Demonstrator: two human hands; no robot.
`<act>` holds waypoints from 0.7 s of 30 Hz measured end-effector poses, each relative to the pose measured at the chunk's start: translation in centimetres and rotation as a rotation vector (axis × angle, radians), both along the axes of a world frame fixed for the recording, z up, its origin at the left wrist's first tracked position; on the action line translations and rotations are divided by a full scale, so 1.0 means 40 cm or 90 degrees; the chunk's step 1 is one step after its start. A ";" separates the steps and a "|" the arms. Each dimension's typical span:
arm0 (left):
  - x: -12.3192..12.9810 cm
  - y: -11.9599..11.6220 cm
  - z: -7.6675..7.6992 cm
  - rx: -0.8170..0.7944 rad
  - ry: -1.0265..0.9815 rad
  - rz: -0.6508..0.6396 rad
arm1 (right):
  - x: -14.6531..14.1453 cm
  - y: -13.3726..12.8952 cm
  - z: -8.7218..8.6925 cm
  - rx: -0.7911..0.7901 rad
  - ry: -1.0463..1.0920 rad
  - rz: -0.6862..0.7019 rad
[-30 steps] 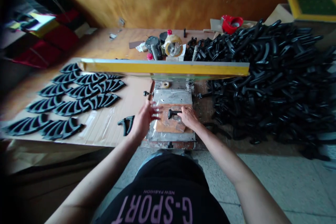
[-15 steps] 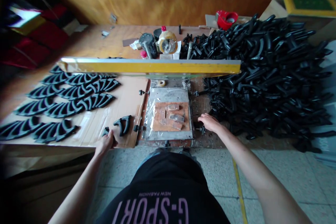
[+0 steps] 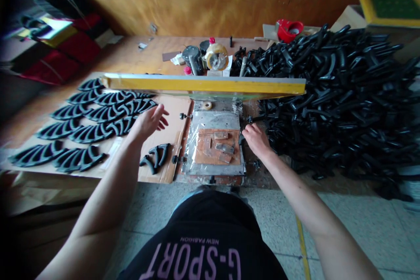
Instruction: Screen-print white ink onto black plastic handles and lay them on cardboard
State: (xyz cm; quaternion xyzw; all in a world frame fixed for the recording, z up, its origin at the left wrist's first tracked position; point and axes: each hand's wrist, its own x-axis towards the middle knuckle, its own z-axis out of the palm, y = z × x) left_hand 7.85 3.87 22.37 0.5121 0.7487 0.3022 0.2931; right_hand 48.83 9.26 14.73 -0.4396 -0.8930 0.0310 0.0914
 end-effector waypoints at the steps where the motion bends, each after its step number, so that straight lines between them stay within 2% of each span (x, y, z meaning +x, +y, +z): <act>1: 0.034 0.021 0.032 0.069 -0.030 -0.014 | 0.013 0.007 -0.008 -0.003 0.006 -0.012; 3: 0.092 0.042 0.076 0.159 -0.091 -0.026 | 0.043 0.012 -0.043 -0.041 0.034 -0.039; 5: 0.130 0.042 0.093 0.194 -0.157 -0.012 | 0.069 0.003 -0.096 -0.108 0.054 -0.059; 8: 0.155 0.030 0.089 0.204 -0.219 0.002 | 0.089 -0.023 -0.170 -0.177 0.042 -0.060; 11: 0.159 0.025 0.083 0.210 -0.257 0.004 | 0.094 -0.031 -0.208 -0.172 0.007 -0.099; 13: 0.157 0.024 0.083 0.224 -0.278 0.015 | 0.096 -0.024 -0.212 -0.149 -0.015 -0.153; 16: 0.151 0.016 0.091 0.259 -0.299 0.042 | 0.091 -0.005 -0.191 -0.084 0.010 -0.217; 18: 0.148 0.008 0.099 0.292 -0.315 0.064 | 0.075 0.001 -0.162 -0.029 0.071 -0.211; 21: 0.153 0.006 0.115 0.353 -0.347 0.086 | 0.031 -0.008 -0.109 0.027 0.158 -0.137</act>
